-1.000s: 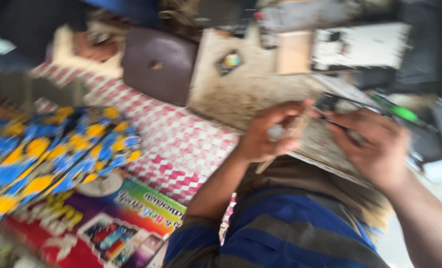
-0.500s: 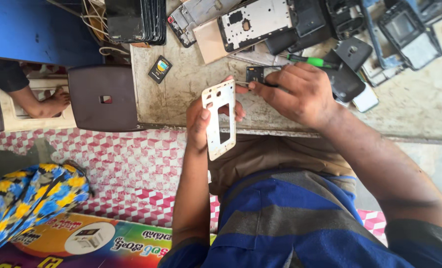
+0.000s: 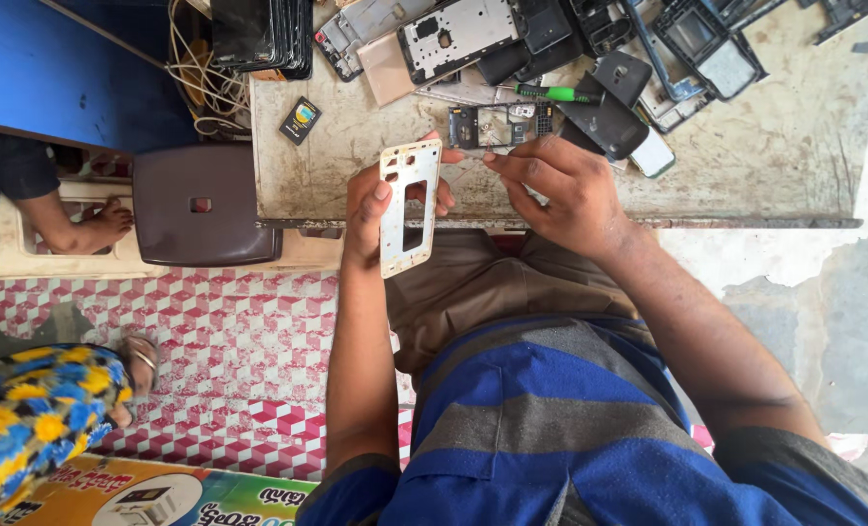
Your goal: The person uses a screwdriver to pry and scrape a white plastic phone frame, removing residue and adjusting internal clips. The person rotates the frame to access different edges and continues scraping along the perimeter.
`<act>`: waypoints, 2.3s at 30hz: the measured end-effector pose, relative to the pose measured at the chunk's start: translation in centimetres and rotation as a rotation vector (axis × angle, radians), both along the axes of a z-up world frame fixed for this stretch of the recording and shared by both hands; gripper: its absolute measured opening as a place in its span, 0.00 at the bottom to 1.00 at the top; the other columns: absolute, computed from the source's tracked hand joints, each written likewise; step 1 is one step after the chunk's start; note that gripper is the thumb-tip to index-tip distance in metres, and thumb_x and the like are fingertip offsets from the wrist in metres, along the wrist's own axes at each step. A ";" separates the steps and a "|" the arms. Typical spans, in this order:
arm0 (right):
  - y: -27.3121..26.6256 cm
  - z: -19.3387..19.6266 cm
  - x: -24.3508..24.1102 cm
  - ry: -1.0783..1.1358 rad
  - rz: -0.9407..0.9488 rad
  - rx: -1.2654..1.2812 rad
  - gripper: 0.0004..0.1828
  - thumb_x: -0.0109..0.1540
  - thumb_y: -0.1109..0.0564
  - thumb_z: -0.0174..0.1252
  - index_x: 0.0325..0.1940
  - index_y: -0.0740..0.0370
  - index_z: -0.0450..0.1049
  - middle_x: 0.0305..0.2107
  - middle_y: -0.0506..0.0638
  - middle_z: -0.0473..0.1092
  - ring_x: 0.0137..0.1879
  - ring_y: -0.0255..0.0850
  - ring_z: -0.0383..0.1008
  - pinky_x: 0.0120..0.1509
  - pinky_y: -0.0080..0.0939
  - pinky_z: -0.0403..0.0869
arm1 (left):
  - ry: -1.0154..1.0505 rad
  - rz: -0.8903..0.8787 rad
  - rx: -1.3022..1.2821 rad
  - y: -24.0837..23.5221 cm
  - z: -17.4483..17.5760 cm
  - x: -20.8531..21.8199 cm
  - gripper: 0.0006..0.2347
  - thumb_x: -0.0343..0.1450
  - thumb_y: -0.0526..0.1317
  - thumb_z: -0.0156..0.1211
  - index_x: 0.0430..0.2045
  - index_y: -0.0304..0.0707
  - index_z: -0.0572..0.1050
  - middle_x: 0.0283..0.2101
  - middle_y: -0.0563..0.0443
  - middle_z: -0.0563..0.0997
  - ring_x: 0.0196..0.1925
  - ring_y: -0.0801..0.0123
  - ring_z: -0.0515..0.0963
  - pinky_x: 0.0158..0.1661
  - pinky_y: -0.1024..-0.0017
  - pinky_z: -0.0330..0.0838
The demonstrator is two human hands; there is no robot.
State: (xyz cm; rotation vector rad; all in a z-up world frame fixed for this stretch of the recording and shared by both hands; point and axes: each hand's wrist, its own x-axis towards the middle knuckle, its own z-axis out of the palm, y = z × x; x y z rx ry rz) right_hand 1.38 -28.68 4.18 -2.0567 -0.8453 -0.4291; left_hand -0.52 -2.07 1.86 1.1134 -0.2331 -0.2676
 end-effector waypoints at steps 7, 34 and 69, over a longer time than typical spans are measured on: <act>0.6 -0.1 -1.0 0.064 -0.069 0.100 0.13 0.62 0.67 0.69 0.50 0.62 0.79 0.40 0.52 0.75 0.42 0.46 0.78 0.45 0.43 0.78 | -0.100 -0.043 0.115 -0.2 -0.1 0.1 0.38 0.74 0.60 0.57 0.68 0.20 0.64 0.61 0.27 0.77 0.45 0.58 0.82 0.45 0.65 0.79; 2.7 -0.8 5.3 0.434 0.052 0.114 0.12 0.62 0.67 0.68 0.49 0.65 0.79 0.40 0.54 0.76 0.44 0.40 0.79 0.47 0.36 0.77 | -0.045 0.086 0.226 0.9 -0.7 2.6 0.32 0.75 0.57 0.58 0.69 0.33 0.66 0.67 0.34 0.74 0.48 0.64 0.82 0.45 0.70 0.79; 4.5 2.1 7.6 0.405 0.033 -0.193 0.12 0.61 0.64 0.67 0.48 0.62 0.79 0.31 0.50 0.71 0.31 0.43 0.76 0.33 0.45 0.75 | 0.217 0.143 0.067 1.1 -0.7 3.9 0.37 0.73 0.61 0.59 0.67 0.25 0.66 0.63 0.24 0.75 0.46 0.55 0.83 0.43 0.65 0.81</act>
